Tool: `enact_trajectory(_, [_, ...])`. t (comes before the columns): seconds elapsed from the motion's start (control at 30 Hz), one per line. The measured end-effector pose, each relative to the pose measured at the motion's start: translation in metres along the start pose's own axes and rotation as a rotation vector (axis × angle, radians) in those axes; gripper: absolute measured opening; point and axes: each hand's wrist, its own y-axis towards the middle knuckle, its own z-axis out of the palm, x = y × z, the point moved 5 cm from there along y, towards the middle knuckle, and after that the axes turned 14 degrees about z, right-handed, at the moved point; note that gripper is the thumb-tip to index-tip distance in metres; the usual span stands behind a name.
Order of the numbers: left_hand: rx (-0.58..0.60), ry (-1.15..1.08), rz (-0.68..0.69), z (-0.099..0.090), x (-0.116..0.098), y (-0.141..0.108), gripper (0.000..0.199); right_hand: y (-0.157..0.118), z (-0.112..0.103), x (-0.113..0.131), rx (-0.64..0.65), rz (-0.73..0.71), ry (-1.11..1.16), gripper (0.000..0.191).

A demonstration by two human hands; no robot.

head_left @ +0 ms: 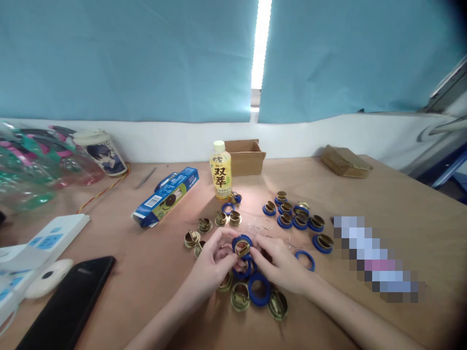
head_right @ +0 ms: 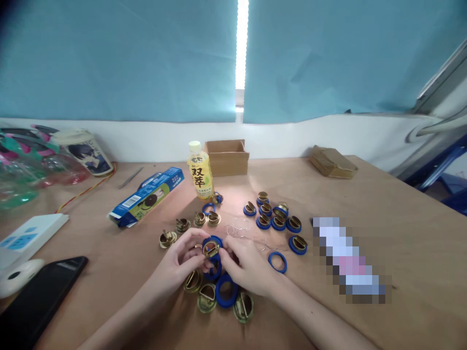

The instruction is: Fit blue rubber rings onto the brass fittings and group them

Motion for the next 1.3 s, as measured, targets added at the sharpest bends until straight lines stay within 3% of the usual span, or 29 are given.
enact_trajectory(1.3, [-0.008,-0.018,-0.031,0.0007,-0.0029,0.0005,0.027,0.0002,0.0010,0.0008,0.007,-0.004,-0.005,0.029])
